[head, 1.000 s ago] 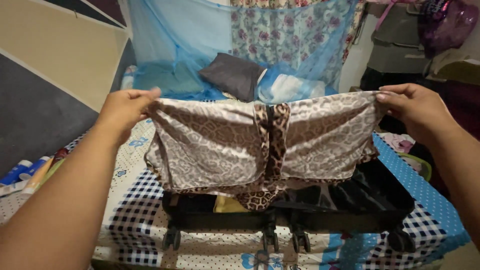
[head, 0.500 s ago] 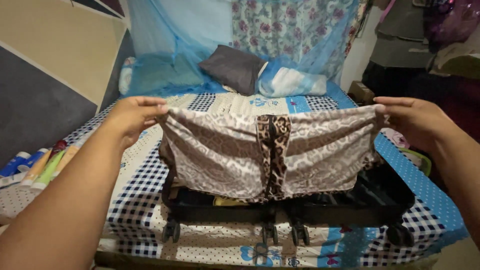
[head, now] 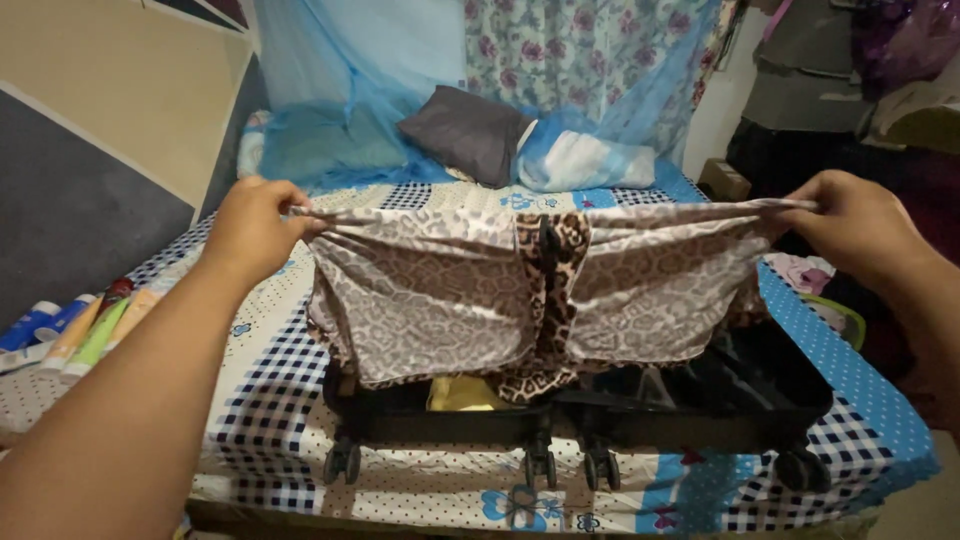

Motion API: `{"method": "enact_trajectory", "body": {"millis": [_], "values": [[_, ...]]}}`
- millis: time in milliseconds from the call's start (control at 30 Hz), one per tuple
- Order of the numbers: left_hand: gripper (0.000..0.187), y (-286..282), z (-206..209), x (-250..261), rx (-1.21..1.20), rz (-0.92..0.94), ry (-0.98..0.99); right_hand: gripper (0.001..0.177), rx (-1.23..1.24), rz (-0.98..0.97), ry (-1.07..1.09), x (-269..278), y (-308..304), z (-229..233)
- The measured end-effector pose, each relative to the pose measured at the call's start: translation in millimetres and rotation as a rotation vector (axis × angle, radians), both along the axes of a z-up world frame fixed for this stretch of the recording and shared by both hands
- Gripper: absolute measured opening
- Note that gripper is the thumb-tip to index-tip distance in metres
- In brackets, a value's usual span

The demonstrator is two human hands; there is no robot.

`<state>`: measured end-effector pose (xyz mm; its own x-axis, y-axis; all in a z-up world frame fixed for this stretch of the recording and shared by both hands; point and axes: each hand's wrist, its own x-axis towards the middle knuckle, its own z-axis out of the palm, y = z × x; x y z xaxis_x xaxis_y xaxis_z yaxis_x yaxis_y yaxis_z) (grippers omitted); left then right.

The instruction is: Pack several items of clothing into a black suitcase on a bed.

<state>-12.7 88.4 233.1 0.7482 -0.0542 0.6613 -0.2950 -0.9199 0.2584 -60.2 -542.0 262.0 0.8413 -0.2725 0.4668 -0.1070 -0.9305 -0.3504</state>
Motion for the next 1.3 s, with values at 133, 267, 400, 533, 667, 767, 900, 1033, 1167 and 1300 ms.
{"method": "enact_trajectory", "body": {"millis": [133,267,400,533,667,767,900,1033,1167,1300], "values": [[0.028,5,-3,-8,-0.216,-0.067,0.149,0.023,0.480,0.332,-0.090,20,-40,-31],[0.020,13,-12,0,-0.800,-0.357,0.381,0.020,0.742,0.508,-0.116,29,-47,-45],[0.016,17,-11,9,-1.082,-0.542,0.323,0.026,1.028,0.508,-0.021,18,-8,-19],[0.019,2,-36,42,-1.103,-0.396,0.359,0.024,1.076,0.265,-0.062,54,7,-53],[0.024,5,-168,123,-0.627,0.012,0.272,0.028,0.690,0.150,0.027,107,0,-161],[0.028,-22,-237,128,-0.573,0.075,0.289,0.026,0.676,0.141,0.045,130,4,-236],[0.037,-35,-309,126,-0.616,0.177,0.308,0.026,0.681,0.022,0.016,129,8,-299],[0.044,-36,-352,112,-0.753,0.222,0.336,0.028,0.693,-0.011,-0.019,128,4,-343],[0.047,-29,-386,116,-0.643,0.336,0.398,0.037,0.350,0.023,-0.023,151,-33,-409],[0.044,-39,-353,95,-0.757,0.275,0.526,0.044,0.518,-0.013,0.199,108,31,-327]]}}
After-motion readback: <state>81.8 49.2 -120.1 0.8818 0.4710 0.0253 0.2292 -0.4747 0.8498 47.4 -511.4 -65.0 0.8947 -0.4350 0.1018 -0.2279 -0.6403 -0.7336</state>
